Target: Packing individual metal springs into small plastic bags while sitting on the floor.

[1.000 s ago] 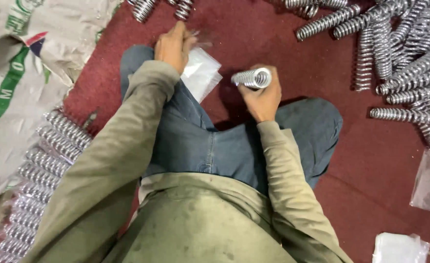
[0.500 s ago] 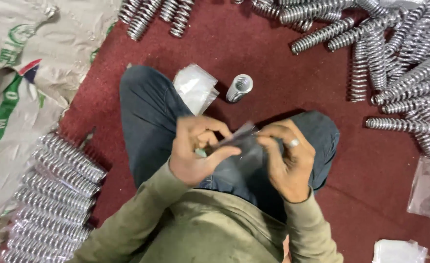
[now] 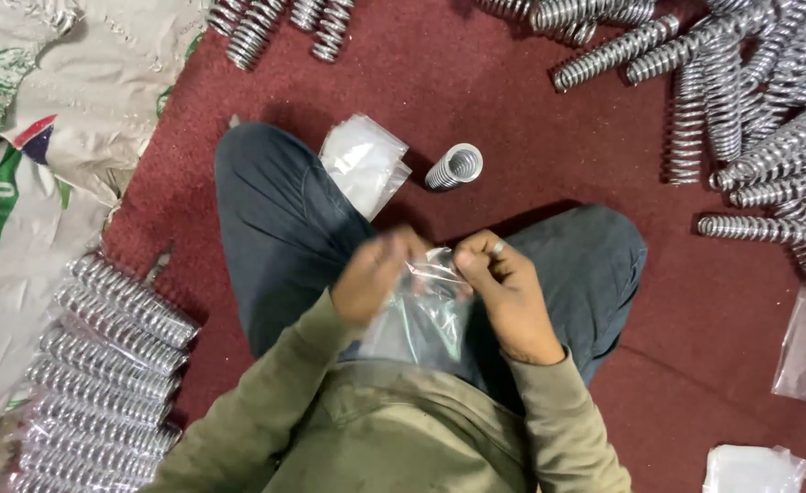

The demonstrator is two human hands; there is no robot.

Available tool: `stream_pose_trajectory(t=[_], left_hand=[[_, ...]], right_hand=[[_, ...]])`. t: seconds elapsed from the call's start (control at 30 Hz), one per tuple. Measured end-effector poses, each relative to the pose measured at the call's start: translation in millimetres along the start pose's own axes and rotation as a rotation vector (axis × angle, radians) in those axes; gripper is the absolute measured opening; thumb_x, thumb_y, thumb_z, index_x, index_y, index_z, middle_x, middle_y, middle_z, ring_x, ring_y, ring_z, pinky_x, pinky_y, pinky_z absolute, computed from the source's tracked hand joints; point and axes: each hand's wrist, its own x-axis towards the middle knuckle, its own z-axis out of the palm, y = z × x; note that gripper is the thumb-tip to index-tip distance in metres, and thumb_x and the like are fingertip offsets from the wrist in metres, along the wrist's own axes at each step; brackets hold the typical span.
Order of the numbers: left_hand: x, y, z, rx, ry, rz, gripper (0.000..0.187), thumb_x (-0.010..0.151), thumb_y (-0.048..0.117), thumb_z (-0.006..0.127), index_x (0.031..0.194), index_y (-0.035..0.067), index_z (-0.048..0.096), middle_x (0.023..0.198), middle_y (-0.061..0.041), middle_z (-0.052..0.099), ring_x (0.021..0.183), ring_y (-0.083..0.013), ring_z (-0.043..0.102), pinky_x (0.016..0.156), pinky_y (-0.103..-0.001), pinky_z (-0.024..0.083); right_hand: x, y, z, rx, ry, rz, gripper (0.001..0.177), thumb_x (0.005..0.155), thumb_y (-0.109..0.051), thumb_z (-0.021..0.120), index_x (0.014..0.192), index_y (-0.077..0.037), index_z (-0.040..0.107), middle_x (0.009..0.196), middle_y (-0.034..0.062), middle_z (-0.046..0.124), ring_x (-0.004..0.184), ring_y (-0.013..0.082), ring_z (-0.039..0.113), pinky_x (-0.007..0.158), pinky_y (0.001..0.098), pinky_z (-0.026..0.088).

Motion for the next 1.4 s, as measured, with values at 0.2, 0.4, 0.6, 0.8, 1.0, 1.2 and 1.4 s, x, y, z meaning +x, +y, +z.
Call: stream_pose_trajectory(t=[0.2,0.4,0.6,0.8,1.0,1.2,1.4], left_hand=[[70.4,18.2,6.1,0.018,0.088,0.261,0.022,0.104,0.023,0.064,0.113,0.003,0.062,0.087,-0.006,0.059,0.079,-0.0093,0.051,0.069,-0.022,0.044],[128.6,-11.9,-1.2,0.178,0.287,0.103,0.019,0.103,0.011,0.06,0.119,0.012,0.07,0.1,-0.009,0.064,0.1,-0.0192,0.058,0.093,-0.036,0.051],[175.9,-134.6,-48.9,0.508,0.447,-0.482,0.034,0.102,0.039,0.056,0.122,0.012,0.059,0.126,-0.011,0.069,0.122,-0.0286,0.066,0.111,-0.046,0.048],[103.7,-73.7,-7.0,0.94,0.325,0.249,0.057,0.09,-0.002,0.055,0.147,0.006,0.048,0.145,-0.019,0.045,0.141,-0.0435,0.043,0.119,-0.052,0.04],[124.7,-114.6,-33.9,0.974,0.066,-0.038,0.073,0.084,0.008,0.07,0.147,0.027,0.039,0.146,-0.001,0.048,0.141,-0.0289,0.048,0.12,-0.047,0.044],[59.0,-75.8,-3.5,1.093,0.103,-0.16,0.077,0.107,0.054,0.042,0.164,0.007,0.019,0.147,-0.03,0.054,0.133,-0.0471,0.056,0.118,-0.064,0.028],[-8.9,-29.8,9.1,1.156,0.157,0.711,0.069,0.096,0.03,0.073,0.155,0.007,0.045,0.088,-0.001,0.056,0.084,-0.0216,0.057,0.091,-0.037,0.043]], right_hand=[[69.9,-35.7,-20.4,-0.611,0.028,-0.453,0.015,0.103,-0.013,0.074,0.093,-0.003,0.068,0.077,0.0123,0.057,0.073,0.0212,0.052,0.07,0.0374,0.043],[148.8,49.6,-52.3,-0.561,0.053,-0.149,0.012,0.1,-0.008,0.064,0.096,0.001,0.071,0.09,0.021,0.069,0.091,0.0314,0.065,0.089,0.0455,0.051],[161.1,146.6,-62.4,-0.588,0.219,0.15,0.035,0.09,-0.032,0.075,0.103,0.0,0.069,0.089,0.0215,0.071,0.091,0.0366,0.072,0.081,0.051,0.053],[103.8,63.6,-22.4,-0.606,0.255,-0.236,0.036,0.09,0.014,0.054,0.123,0.004,0.064,0.117,0.0286,0.069,0.117,0.0485,0.064,0.102,0.0583,0.052],[102.5,84.6,-9.3,-0.935,0.133,0.004,0.027,0.088,-0.007,0.065,0.109,0.008,0.071,0.103,0.0289,0.075,0.107,0.0489,0.069,0.096,0.0618,0.055],[41.6,40.3,4.9,-0.936,-0.149,0.011,0.089,0.088,-0.011,0.066,0.159,0.006,0.014,0.153,0.0415,0.038,0.139,0.0539,0.043,0.116,0.0634,0.038],[11.4,-20.6,2.7,-0.956,0.118,-0.659,0.012,0.094,-0.014,0.077,0.105,-0.016,0.079,0.096,0.0005,0.08,0.084,0.0248,0.075,0.077,0.034,0.059]])
